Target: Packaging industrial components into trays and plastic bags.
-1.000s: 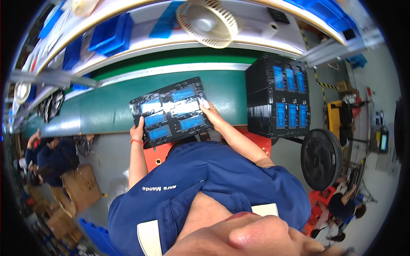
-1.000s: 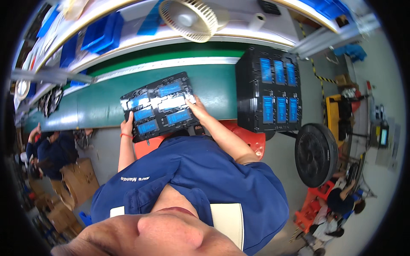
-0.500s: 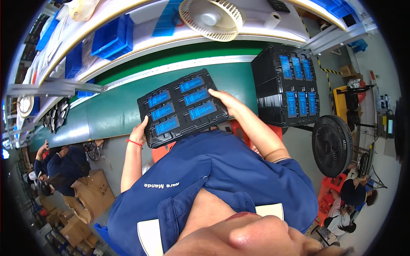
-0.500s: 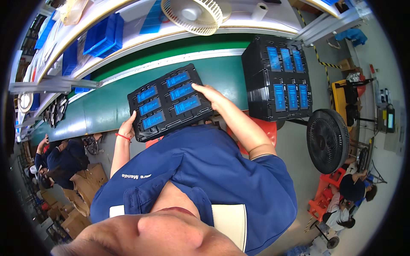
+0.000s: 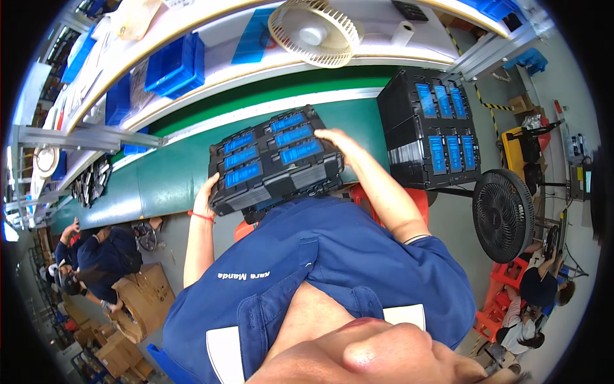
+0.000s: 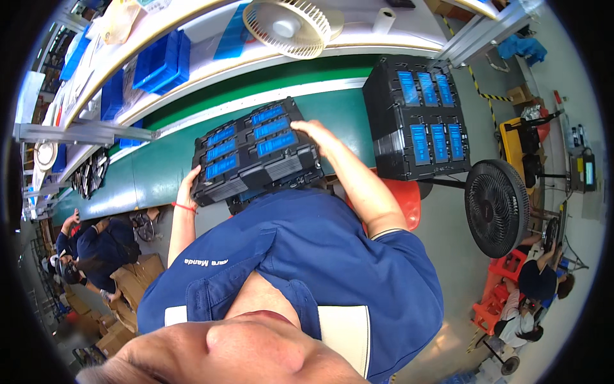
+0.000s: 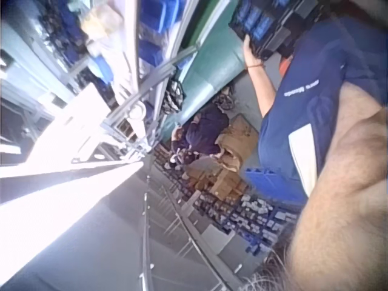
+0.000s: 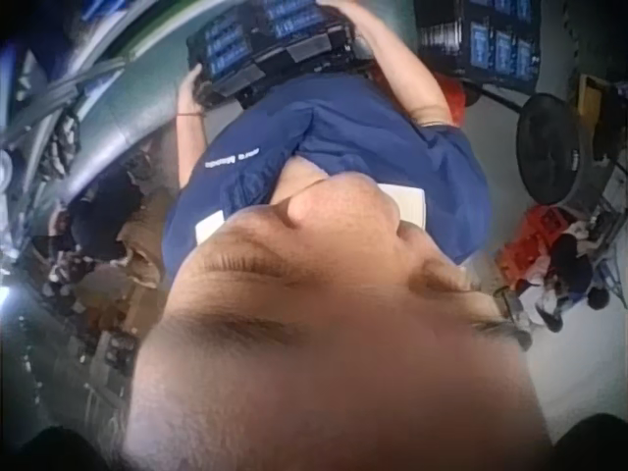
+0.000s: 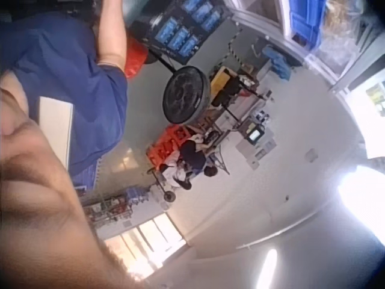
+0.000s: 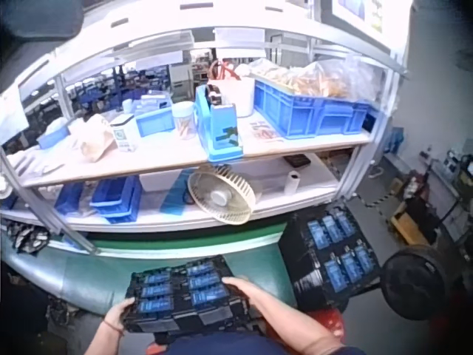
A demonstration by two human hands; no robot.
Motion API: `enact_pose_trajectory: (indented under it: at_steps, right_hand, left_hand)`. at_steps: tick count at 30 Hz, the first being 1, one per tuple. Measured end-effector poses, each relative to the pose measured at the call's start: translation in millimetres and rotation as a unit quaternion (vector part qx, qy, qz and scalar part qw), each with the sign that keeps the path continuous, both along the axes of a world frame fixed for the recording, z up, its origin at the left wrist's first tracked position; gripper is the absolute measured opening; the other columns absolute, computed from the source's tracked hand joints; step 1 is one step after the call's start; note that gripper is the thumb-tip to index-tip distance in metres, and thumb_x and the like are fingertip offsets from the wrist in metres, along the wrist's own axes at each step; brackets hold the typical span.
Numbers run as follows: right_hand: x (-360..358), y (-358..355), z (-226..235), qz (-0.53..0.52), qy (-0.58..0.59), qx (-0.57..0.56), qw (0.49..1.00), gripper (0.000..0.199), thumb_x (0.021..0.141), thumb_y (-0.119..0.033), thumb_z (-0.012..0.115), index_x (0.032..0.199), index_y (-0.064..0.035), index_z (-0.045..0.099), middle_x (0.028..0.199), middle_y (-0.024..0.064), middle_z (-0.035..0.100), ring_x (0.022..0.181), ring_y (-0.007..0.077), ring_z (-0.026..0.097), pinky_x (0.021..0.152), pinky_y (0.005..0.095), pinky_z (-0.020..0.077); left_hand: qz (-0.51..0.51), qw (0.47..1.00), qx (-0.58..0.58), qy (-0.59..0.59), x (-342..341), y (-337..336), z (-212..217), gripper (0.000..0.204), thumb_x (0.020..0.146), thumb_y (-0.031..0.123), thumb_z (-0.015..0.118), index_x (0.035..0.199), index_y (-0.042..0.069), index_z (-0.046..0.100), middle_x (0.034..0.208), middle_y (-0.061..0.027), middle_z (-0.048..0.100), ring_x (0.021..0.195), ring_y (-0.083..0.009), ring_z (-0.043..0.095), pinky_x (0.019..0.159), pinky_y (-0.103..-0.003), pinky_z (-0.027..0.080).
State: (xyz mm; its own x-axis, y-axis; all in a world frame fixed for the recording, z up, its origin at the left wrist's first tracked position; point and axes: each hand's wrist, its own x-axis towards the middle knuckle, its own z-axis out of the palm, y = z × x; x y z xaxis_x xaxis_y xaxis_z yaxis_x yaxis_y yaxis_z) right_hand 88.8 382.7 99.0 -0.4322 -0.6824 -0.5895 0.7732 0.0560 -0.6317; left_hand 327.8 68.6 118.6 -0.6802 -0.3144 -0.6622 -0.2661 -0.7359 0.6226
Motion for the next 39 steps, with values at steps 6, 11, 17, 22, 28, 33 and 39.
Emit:
enact_pose_trajectory:
  at_steps: [6,11,17,22,28,33,39]
  right_hand:
    - [50,42,55,-0.127,0.120,0.014,0.985,0.047,0.079,-0.021,0.067,0.108,0.0088,0.046,0.097,0.0152,0.060,0.085,0.0188,0.060,0.071,0.0318,0.0511]
    - [69,115,109,-0.217,0.177,0.044,0.959,0.048,0.079,-0.018,0.066,0.114,0.0065,0.043,0.100,0.0147,0.059,0.085,0.0165,0.060,0.074,0.0278,0.0493]
    - [117,205,140,-0.411,0.262,0.074,0.870,0.045,0.080,-0.008,0.063,0.115,0.0069,0.038,0.102,0.0166,0.057,0.088,0.0174,0.058,0.077,0.0285,0.0487]
    - [132,247,113,-0.558,0.310,0.065,0.767,0.042,0.083,-0.012,0.061,0.115,0.0040,0.039,0.105,0.0138,0.054,0.092,0.0163,0.055,0.081,0.0297,0.0459]
    - [98,251,63,-0.683,0.330,0.023,0.651,0.052,0.084,-0.016,0.062,0.123,0.0031,0.033,0.117,0.0146,0.047,0.104,0.0203,0.050,0.090,0.0325,0.0415]
    - [63,245,35,-0.627,0.371,0.343,0.593,0.072,0.084,-0.028,0.063,0.134,0.0049,0.024,0.133,0.0176,0.023,0.122,0.0252,0.031,0.102,0.0363,0.0278]
    - [52,246,33,-0.592,0.393,0.263,0.653,0.070,0.087,-0.027,0.057,0.138,0.0031,0.019,0.140,0.0174,0.024,0.126,0.0248,0.031,0.104,0.0358,0.0260]
  left_hand:
    - [-0.056,0.997,-0.036,0.031,-1,20,45,0.034,0.082,0.012,0.061,0.114,0.002,0.052,0.102,-0.0119,0.062,0.088,-0.0230,0.063,0.077,-0.035,0.052]
    - [-0.146,0.988,0.015,0.037,-46,62,54,0.042,0.083,0.014,0.060,0.122,0.004,0.046,0.109,-0.0115,0.059,0.092,-0.0222,0.061,0.079,-0.036,0.052]
    - [-0.323,0.936,0.005,0.143,-132,143,80,0.056,0.083,0.015,0.060,0.132,0.003,0.037,0.122,-0.0102,0.053,0.103,-0.0197,0.057,0.087,-0.032,0.048]
    - [-0.496,0.848,-0.103,0.156,-241,218,133,0.055,0.081,0.029,0.066,0.125,0.002,0.046,0.110,-0.0076,0.060,0.090,-0.0132,0.061,0.076,-0.026,0.051]
    - [-0.603,0.734,-0.237,0.203,-381,304,134,0.050,0.078,0.035,0.069,0.111,-0.001,0.057,0.089,-0.0076,0.065,0.070,-0.0116,0.063,0.065,-0.025,0.052]
    - [-0.530,0.601,-0.535,0.268,-473,343,97,0.049,0.075,0.040,0.070,0.106,0.002,0.064,0.102,-0.0081,0.066,0.084,-0.0188,0.063,0.081,-0.030,0.048]
    - [-0.397,0.790,-0.371,0.283,-472,327,48,0.063,0.081,0.050,0.059,0.122,0.002,0.053,0.124,-0.0135,0.053,0.115,-0.0213,0.049,0.098,-0.030,0.036]
